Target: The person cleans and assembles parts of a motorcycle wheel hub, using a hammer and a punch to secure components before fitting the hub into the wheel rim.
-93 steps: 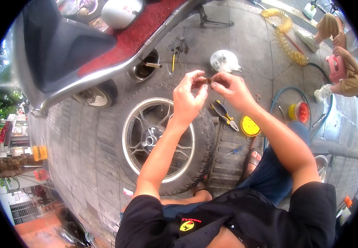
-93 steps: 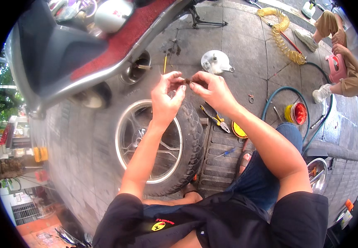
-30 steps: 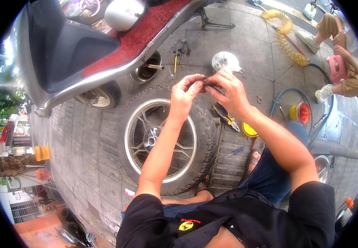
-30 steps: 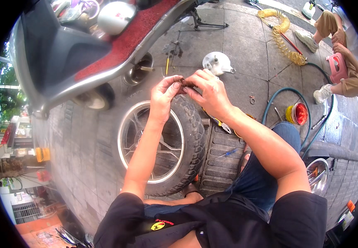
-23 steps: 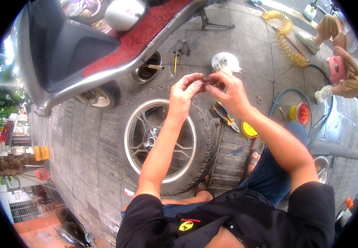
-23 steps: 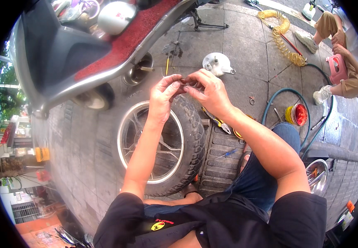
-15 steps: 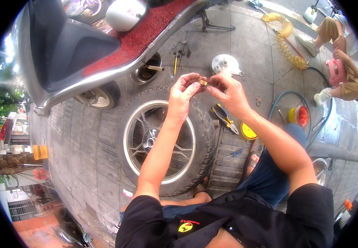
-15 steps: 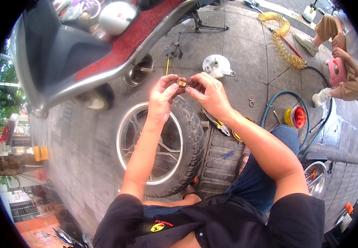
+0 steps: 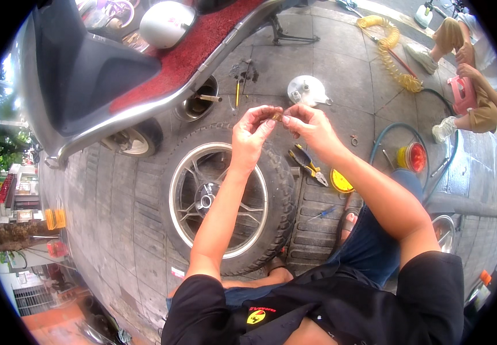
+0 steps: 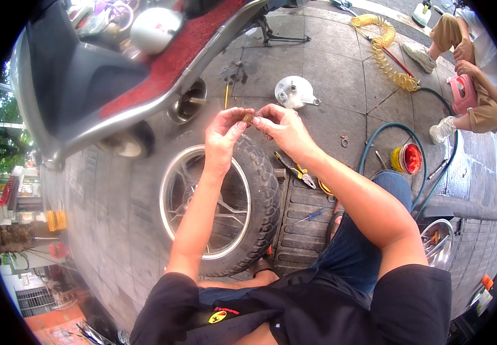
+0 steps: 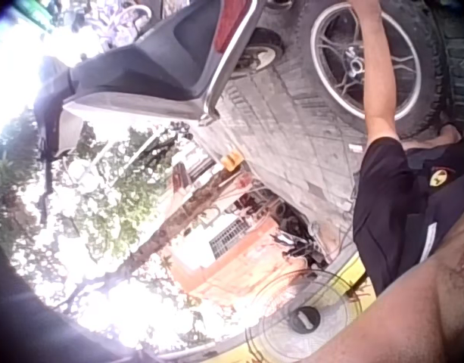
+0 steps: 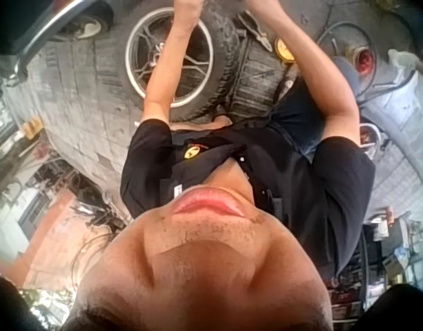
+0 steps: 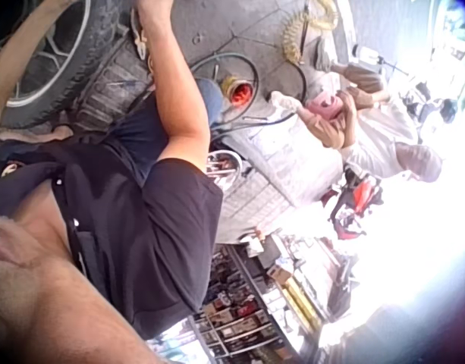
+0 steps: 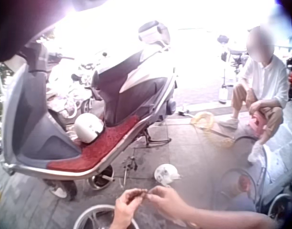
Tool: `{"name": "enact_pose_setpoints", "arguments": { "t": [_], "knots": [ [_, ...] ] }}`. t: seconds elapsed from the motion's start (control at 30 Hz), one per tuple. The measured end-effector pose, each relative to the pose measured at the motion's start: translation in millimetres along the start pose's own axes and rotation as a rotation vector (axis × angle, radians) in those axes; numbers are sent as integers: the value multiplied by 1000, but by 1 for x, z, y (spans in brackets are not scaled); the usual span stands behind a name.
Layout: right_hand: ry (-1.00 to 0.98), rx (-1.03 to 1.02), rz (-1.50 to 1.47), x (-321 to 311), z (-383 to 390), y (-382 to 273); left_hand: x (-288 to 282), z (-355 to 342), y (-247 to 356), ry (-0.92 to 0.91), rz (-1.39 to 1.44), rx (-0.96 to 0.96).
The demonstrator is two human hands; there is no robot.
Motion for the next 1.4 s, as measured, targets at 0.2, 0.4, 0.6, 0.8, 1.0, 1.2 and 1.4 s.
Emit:
{"name": "enact_pose_setpoints", "arguments": {
  "t": [0.2,0.4,0.6,0.8,1.0,1.2,1.4],
  "knots": [
    [86,-176,265,-3,0,-11,-2,1,1,61,-234,38],
    [97,-330,446,0,3,-22,3,3,10,162,-580,281],
    [60,-390,513,3,5,-18,7,2,11,253,-634,302],
    [115,-60,474,-16,3,17,2,-3,-1,133,-796,111],
    [-14,200,626,-28,12,92,-109,28,34,-439,-1446,-234],
    [-119,347,659,-58,26,137,-264,176,27,461,-1188,-319],
    [-122,410,472,-39,27,132,-312,502,-133,1470,-228,-684]
  ]
}}
Point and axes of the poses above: each hand's wrist, its own z-axis away from the middle knuckle, its own x-axis out of the palm, y = z × x, the point moved 4 cm from there along -z, towards the middle knuckle, and after that the axes turned 11 degrees about -x, right-handed, at the moved point
